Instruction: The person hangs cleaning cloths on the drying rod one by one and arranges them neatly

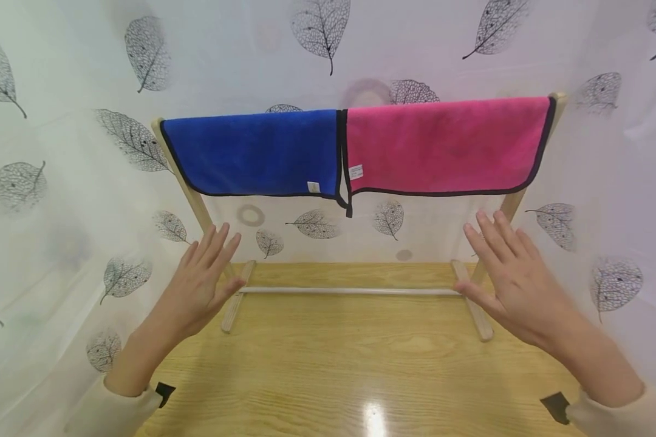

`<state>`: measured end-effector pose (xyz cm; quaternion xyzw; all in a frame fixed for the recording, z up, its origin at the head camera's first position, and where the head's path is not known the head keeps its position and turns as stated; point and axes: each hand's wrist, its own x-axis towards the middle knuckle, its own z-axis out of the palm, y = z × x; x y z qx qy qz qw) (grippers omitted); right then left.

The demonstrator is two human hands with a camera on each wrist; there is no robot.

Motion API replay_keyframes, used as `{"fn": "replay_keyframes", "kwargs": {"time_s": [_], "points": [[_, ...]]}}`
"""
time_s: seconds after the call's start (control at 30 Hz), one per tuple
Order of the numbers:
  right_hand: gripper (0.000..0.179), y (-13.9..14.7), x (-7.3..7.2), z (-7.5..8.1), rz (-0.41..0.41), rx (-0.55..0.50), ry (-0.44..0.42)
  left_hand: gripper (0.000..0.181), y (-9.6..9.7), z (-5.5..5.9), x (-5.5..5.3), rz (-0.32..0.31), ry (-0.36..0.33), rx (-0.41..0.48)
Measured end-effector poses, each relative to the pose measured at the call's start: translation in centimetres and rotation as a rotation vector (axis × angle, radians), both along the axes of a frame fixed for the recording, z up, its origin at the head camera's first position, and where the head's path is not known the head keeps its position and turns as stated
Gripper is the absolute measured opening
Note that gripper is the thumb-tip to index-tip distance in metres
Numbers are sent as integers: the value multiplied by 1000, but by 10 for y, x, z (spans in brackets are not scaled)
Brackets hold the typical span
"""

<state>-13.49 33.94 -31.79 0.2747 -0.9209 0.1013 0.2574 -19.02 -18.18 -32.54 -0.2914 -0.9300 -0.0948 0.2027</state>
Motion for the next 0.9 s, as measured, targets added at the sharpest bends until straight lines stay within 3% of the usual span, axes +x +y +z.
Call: {"fn": "replay_keyframes", "kwargs": {"time_s": [0.43, 0.77, 0.9], "points": [[85, -24, 10, -42, 4, 30, -36, 81, -14, -43, 19, 33, -53, 27], [90, -25, 20, -81, -10, -6, -85, 85, -22, -72, 18, 54, -60, 18], [90, -22, 25, -95, -40, -10, -113, 86, -30, -83, 21, 81, -102, 9]]}}
